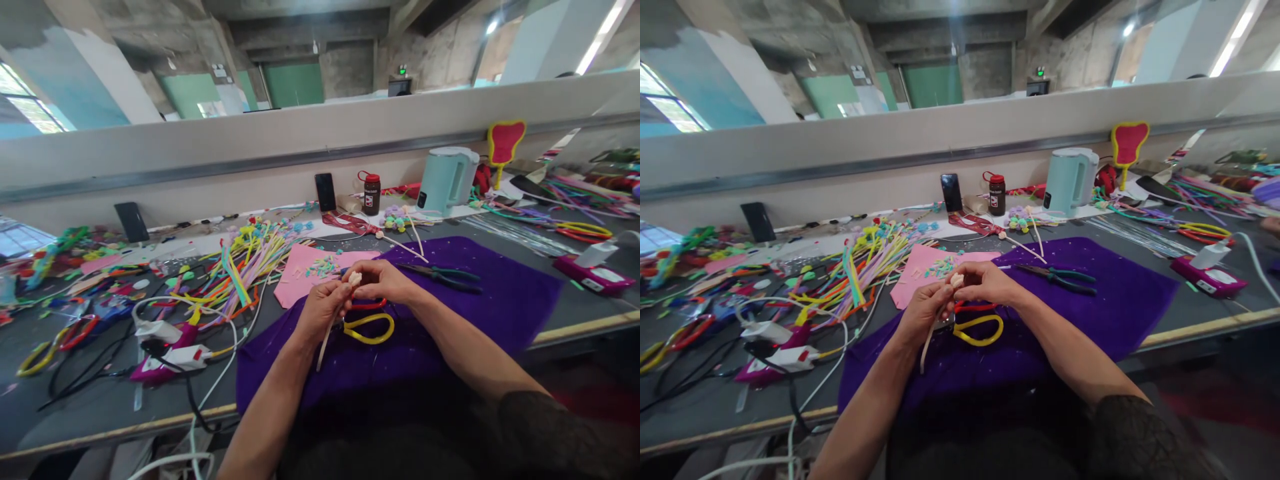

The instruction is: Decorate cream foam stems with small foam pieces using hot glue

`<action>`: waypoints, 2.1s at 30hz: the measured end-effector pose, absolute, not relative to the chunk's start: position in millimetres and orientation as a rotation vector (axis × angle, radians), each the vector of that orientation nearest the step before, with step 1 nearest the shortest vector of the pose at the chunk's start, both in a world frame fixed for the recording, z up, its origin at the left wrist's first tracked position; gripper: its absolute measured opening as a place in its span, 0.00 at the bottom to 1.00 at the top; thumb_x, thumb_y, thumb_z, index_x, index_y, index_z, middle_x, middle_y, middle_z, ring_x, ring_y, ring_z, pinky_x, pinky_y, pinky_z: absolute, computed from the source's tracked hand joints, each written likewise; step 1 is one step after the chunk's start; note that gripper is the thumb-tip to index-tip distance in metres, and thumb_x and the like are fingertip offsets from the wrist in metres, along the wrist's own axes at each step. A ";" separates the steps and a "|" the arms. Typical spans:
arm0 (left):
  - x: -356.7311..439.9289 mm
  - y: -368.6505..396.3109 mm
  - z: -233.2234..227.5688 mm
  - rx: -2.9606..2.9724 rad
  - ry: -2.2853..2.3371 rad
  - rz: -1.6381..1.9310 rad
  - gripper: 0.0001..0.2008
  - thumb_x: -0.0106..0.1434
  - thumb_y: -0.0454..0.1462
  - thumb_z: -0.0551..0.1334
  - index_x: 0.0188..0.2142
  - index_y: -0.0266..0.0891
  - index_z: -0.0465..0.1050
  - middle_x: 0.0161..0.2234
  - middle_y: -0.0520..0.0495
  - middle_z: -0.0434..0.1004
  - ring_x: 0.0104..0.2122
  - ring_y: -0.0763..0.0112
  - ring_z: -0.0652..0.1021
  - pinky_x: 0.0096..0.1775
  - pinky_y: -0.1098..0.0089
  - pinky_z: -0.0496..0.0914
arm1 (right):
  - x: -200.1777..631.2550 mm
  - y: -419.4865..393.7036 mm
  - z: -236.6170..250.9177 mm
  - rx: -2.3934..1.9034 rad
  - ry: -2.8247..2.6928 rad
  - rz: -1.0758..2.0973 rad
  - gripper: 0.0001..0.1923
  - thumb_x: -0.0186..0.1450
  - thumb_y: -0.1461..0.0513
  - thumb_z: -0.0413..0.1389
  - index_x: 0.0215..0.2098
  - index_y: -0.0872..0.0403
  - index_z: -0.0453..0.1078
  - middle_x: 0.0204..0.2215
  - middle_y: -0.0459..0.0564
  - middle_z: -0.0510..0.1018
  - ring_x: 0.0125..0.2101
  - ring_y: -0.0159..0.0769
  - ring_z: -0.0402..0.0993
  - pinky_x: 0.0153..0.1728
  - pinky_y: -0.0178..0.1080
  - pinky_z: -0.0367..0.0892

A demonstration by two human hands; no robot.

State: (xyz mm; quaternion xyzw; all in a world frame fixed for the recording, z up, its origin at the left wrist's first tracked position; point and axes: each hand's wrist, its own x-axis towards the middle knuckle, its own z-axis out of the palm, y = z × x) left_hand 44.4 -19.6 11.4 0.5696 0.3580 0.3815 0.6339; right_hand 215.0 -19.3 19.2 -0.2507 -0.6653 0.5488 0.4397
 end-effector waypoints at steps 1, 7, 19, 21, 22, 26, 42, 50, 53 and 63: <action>44.3 -19.6 11.4 1.311 0.828 0.856 0.17 0.51 0.47 0.62 0.20 0.34 0.67 0.14 0.53 0.65 0.13 0.82 0.62 0.17 0.78 0.53 | 215.5 -19.0 18.6 -0.647 -1.657 1.341 0.17 0.51 0.61 0.61 0.37 0.58 0.68 0.25 0.44 0.71 0.25 0.27 0.67 0.25 0.30 0.63; 44.4 -17.4 5.1 1.303 0.830 0.822 0.16 0.52 0.47 0.61 0.24 0.35 0.69 0.17 0.52 0.69 0.14 0.81 0.66 0.16 0.79 0.56 | 215.5 -15.9 14.9 -0.735 -1.672 1.240 0.15 0.53 0.58 0.60 0.36 0.58 0.68 0.21 0.42 0.68 0.19 0.25 0.62 0.19 0.29 0.58; 42.9 -8.8 1.6 1.200 0.749 0.932 0.12 0.52 0.41 0.64 0.32 0.34 0.70 0.21 0.53 0.70 0.16 0.82 0.69 0.17 0.81 0.61 | 208.8 -16.0 12.0 -0.758 -1.666 1.085 0.15 0.53 0.62 0.59 0.39 0.57 0.67 0.24 0.43 0.71 0.23 0.26 0.68 0.26 0.30 0.63; 42.1 -8.3 2.5 1.157 0.752 0.931 0.13 0.51 0.41 0.64 0.33 0.34 0.70 0.22 0.52 0.71 0.16 0.82 0.69 0.16 0.81 0.61 | 208.8 -15.8 12.5 -0.741 -1.630 1.100 0.15 0.54 0.62 0.58 0.40 0.57 0.66 0.26 0.44 0.72 0.22 0.25 0.67 0.24 0.29 0.62; 41.8 -8.4 3.1 1.146 0.756 0.931 0.13 0.51 0.41 0.64 0.34 0.34 0.70 0.22 0.52 0.71 0.16 0.82 0.69 0.16 0.81 0.61 | 208.8 -15.6 12.5 -0.738 -1.613 1.102 0.15 0.55 0.61 0.58 0.39 0.58 0.67 0.26 0.44 0.72 0.22 0.25 0.67 0.22 0.29 0.62; 42.4 -10.9 4.9 1.174 0.767 0.956 0.15 0.49 0.41 0.65 0.35 0.35 0.72 0.22 0.52 0.72 0.17 0.81 0.70 0.17 0.80 0.61 | 208.0 -15.0 11.7 -0.751 -1.598 1.075 0.13 0.55 0.60 0.57 0.37 0.58 0.68 0.24 0.44 0.71 0.20 0.24 0.65 0.20 0.28 0.60; 42.6 -10.1 5.3 1.260 0.901 0.988 0.12 0.48 0.41 0.66 0.29 0.35 0.73 0.20 0.53 0.72 0.17 0.81 0.70 0.18 0.80 0.60 | 205.8 -11.4 7.6 -0.693 -1.587 1.123 0.10 0.54 0.64 0.58 0.35 0.59 0.68 0.24 0.43 0.72 0.22 0.24 0.67 0.23 0.28 0.62; 42.7 -10.5 4.9 1.247 0.876 1.028 0.11 0.47 0.41 0.66 0.27 0.36 0.72 0.19 0.55 0.70 0.16 0.82 0.68 0.19 0.80 0.60 | 206.1 -12.6 7.6 -0.651 -1.607 1.161 0.14 0.54 0.64 0.58 0.40 0.58 0.67 0.25 0.43 0.71 0.24 0.26 0.67 0.27 0.30 0.64; 42.8 -11.6 7.3 1.217 0.814 0.986 0.11 0.48 0.41 0.66 0.28 0.35 0.73 0.20 0.55 0.70 0.16 0.83 0.68 0.19 0.80 0.61 | 206.8 -11.6 4.7 -0.611 -1.635 1.174 0.20 0.53 0.65 0.58 0.45 0.57 0.65 0.28 0.44 0.70 0.27 0.27 0.68 0.30 0.32 0.64; 38.9 -6.6 6.3 1.103 0.741 0.883 0.12 0.51 0.41 0.64 0.29 0.33 0.72 0.18 0.54 0.70 0.13 0.83 0.67 0.14 0.81 0.58 | 204.7 -17.4 13.3 -0.695 -1.561 1.182 0.16 0.52 0.66 0.58 0.40 0.58 0.66 0.23 0.41 0.68 0.20 0.22 0.61 0.21 0.28 0.58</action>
